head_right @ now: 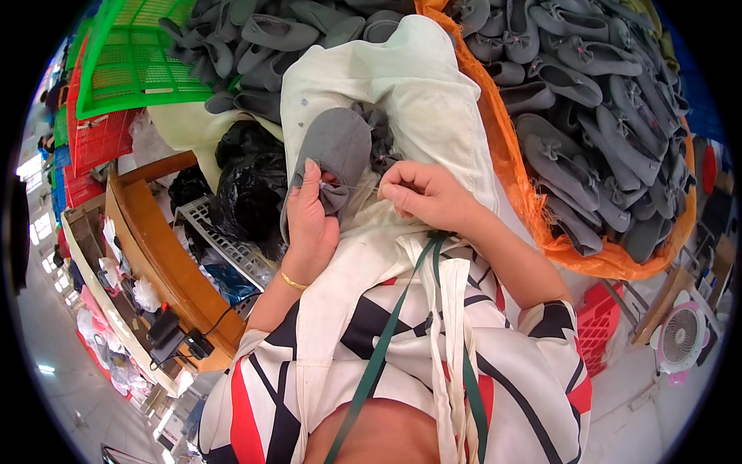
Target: The person sits at a workstation and sews a decorative bow onto the front of grey fabric slippers. They pick up a slipper from a pile, use a needle and thread to attach the bow, and then place the finished slipper into a large orange basket.
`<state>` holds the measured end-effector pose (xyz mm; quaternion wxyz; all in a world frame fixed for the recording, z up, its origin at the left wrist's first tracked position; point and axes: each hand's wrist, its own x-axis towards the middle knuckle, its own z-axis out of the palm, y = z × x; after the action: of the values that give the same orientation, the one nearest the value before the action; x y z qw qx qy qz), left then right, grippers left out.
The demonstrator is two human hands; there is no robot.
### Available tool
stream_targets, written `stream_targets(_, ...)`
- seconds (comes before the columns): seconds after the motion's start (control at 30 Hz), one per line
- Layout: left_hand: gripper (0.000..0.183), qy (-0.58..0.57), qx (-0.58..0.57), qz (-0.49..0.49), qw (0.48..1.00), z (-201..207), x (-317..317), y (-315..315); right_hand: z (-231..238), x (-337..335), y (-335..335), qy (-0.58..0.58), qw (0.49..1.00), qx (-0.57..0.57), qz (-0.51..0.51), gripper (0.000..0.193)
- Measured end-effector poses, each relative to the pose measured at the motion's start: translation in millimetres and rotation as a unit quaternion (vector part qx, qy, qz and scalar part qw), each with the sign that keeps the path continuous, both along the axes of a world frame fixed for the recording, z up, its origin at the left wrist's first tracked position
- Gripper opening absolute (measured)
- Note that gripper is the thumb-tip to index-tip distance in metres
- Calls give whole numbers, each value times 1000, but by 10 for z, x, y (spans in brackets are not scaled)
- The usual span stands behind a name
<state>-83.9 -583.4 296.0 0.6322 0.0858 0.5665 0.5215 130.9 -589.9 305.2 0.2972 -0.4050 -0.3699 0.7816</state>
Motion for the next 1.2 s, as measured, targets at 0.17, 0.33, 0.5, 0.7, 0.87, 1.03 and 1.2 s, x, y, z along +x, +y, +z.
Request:
stream_targets(0.17, 12, 14, -1, -15, 1000, 195, 181, 111, -38, -160, 124, 22, 995, 31, -92, 13)
stream_targets(0.33, 8, -29, -38, 22, 999, 40, 20, 68, 77, -299, 330, -63, 997, -8, -42, 13)
stream_targets(0.5, 17, -58, -55, 4, 997, 51, -21, 76, 23, -444, 375, -184, 972, 148, -12, 12)
stream_targets(0.7, 29, -71, -64, -7, 995, 140, 22, 136, -49, -487, 395, -215, 954, 209, -15, 16)
stream_targets(0.87, 31, -76, -66, -16, 995, 124, -5, 141, -13, -465, 406, -214, 957, 196, -3, 17)
stream_targets(1.03, 28, -78, -63, -22, 995, 149, 2, 147, 14, -464, 428, -230, 951, 207, -12, 19)
stream_targets(1.2, 26, -77, -76, -20, 994, 159, 0, 153, 58, -443, 451, -225, 953, 200, 9, 19)
